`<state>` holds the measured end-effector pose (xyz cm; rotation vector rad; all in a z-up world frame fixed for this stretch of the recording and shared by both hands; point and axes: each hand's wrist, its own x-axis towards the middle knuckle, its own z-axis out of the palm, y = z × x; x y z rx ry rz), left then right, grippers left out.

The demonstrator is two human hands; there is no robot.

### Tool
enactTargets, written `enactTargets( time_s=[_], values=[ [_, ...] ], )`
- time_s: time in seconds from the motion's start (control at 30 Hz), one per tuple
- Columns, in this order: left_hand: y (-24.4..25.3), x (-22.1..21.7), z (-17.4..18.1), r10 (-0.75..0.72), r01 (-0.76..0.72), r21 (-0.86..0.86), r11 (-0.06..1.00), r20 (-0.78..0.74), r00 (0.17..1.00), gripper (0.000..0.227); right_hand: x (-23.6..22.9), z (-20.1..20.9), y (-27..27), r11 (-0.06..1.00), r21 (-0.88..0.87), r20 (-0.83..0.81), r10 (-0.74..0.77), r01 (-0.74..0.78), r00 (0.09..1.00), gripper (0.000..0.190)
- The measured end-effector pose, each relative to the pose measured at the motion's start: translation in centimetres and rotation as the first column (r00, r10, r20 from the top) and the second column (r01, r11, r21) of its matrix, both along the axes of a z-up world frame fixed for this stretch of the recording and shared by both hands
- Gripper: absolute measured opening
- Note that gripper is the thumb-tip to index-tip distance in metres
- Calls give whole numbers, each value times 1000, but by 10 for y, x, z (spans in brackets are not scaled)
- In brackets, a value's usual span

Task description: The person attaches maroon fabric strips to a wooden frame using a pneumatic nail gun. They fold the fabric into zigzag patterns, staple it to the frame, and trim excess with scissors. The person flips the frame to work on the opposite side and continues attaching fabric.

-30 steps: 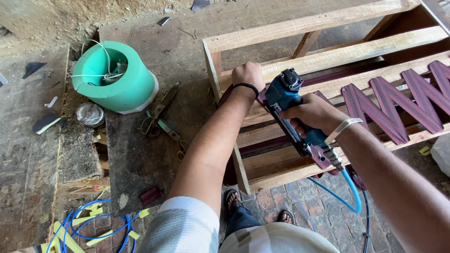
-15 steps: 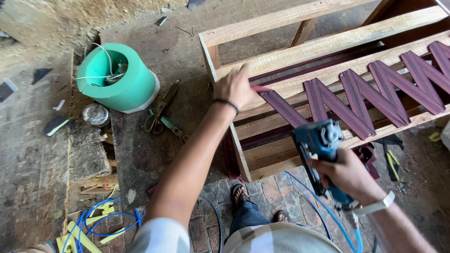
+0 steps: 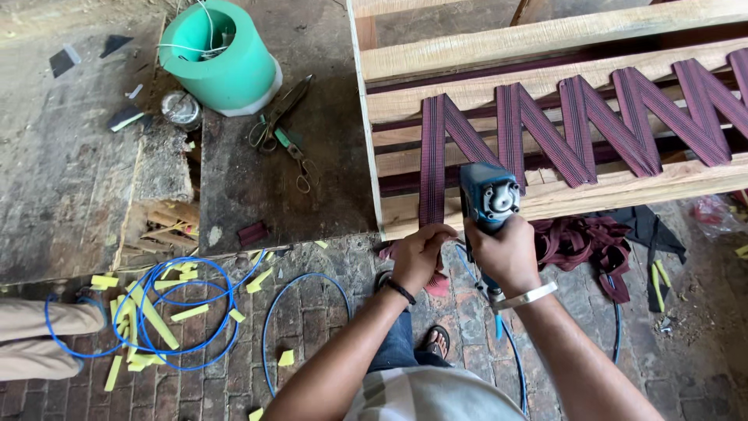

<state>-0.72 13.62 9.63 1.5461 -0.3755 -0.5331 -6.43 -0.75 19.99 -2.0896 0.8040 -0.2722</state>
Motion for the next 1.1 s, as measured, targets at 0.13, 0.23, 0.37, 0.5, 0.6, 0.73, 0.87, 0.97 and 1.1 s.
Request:
enactTargets(
  time_s=[0.13,0.23,0.37,0.5,0.6,0.73,0.87,0.97,1.1],
  values=[
    [-7,22,-45,-135,133,-126,983,-5,991,26,1,14,-3,995,-4,79,95,-95,992,25],
    [-11,46,-68,-197,202,-155,967,47,979,22,-2,30,-14,976,213,-123,76,-48,989,23],
    [-13,44,-91,-184,188,-147,971,39,982,17,-26,31,-21,931,341,-187,205,-132,961,28],
    [-12,43,-91,-194,197,-20,980,109,975,19,-23,38,-11,934,334,-300,231,-124,926,28],
    [-13,45,-87,-105,174,-151,973,382,918,19,-15,50,-5,938,321,-306,234,-131,923,27],
    [-12,41,-89,-137,189,-101,977,384,913,17,-4,54,3,938,338,-357,204,-78,911,14],
    [-16,45,-101,-185,133,163,978,365,912,9,1,59,9,928,354,-340,240,-113,909,11],
    [-22,43,-115,-135,123,56,991,357,924,11,4,59,17,925,348,-355,281,-153,892,15],
    [-23,43,-123,-125,136,-8,991,354,927,11,9,57,19,929,319,-368,301,-185,880,17]
  ],
)
